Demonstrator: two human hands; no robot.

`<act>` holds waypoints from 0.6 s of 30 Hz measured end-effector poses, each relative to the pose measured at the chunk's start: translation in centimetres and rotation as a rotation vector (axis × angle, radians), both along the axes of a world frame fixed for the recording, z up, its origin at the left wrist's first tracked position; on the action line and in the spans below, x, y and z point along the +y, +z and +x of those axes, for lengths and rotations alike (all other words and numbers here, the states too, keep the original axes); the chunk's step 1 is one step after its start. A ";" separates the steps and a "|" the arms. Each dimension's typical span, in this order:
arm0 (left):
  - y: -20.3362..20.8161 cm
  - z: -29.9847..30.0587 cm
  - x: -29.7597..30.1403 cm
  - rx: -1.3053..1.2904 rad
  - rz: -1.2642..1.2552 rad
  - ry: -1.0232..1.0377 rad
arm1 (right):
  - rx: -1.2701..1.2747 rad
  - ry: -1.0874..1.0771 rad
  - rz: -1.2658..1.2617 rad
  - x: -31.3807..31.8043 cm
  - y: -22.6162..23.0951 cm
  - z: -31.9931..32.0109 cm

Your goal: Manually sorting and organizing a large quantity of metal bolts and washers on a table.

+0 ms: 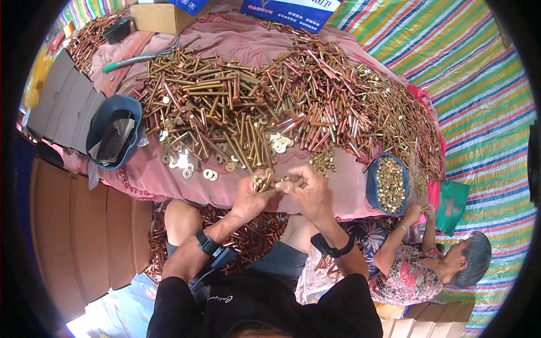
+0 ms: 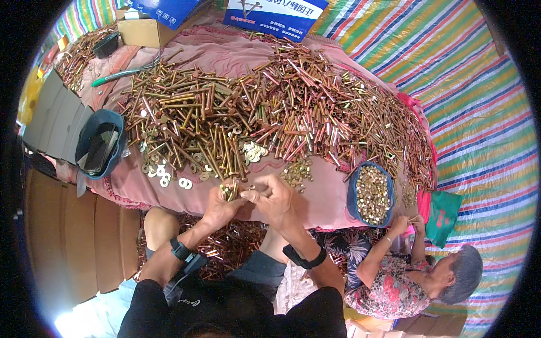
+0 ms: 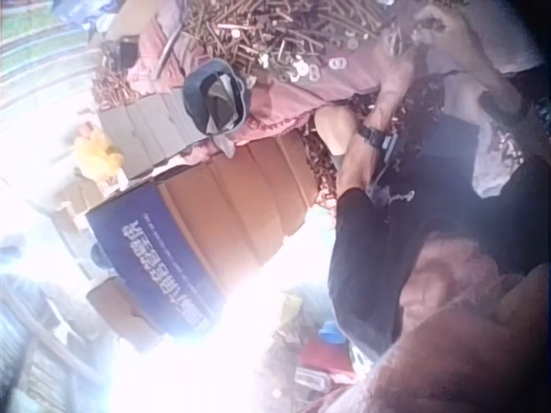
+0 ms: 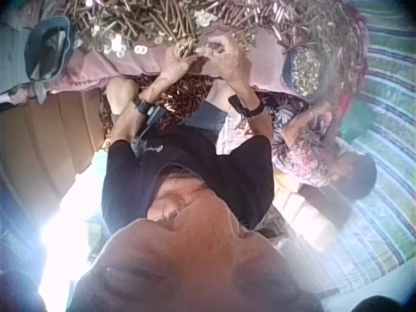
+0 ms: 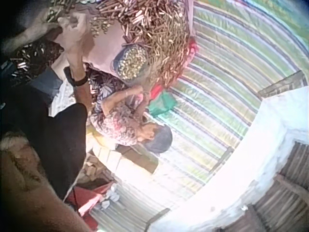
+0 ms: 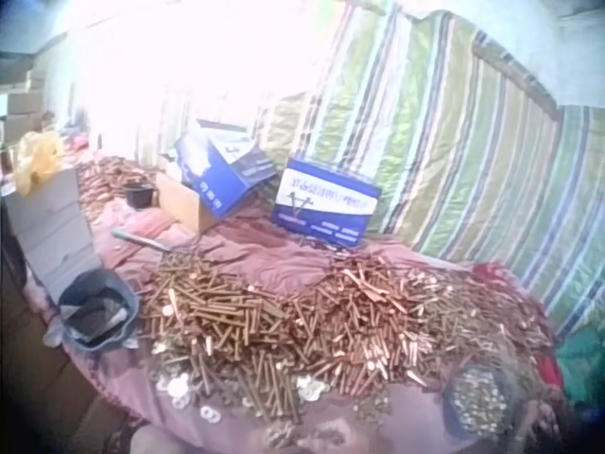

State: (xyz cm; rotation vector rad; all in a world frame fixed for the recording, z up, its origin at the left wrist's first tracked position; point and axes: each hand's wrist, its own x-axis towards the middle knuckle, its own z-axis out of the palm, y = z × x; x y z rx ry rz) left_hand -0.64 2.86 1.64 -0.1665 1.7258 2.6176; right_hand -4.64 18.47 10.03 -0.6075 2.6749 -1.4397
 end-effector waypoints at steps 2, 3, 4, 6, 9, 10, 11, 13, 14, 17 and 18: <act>-0.5 -0.2 0.2 0.016 -0.025 0.002 | -0.105 -0.056 -0.101 0.0 0.0 0.0; -0.7 -0.2 0.4 0.030 -0.048 0.006 | 0.086 0.039 -0.062 0.2 -0.6 -0.4; -0.9 0.0 0.4 0.032 -0.048 -0.001 | 0.276 0.135 -0.021 0.4 -0.8 -0.5; -1.1 0.0 0.0 -0.005 -0.044 -0.022 | 0.114 0.077 -0.004 0.6 -0.7 -0.3; -1.1 0.2 0.2 0.051 -0.134 0.010 | -0.063 -0.015 -0.084 -0.1 -0.3 0.5; -1.4 0.1 0.1 0.050 -0.137 0.012 | -0.079 -0.055 -0.179 -0.4 -0.2 0.6; -1.5 0.1 0.1 0.059 -0.125 0.022 | -0.081 -0.059 -0.180 -0.2 -0.6 0.5; -1.7 0.3 0.3 0.063 -0.115 0.031 | 0.191 0.074 -0.077 0.4 -1.9 -0.1; -1.4 0.3 0.2 0.075 -0.125 0.019 | 0.187 0.080 -0.081 0.7 -2.2 -0.2; -0.6 0.3 0.4 0.096 -0.155 0.030 | 0.302 0.092 -0.093 1.0 -2.1 -0.1; -0.5 0.3 0.3 0.110 -0.170 0.045 | 0.296 0.098 -0.095 0.7 -2.4 0.0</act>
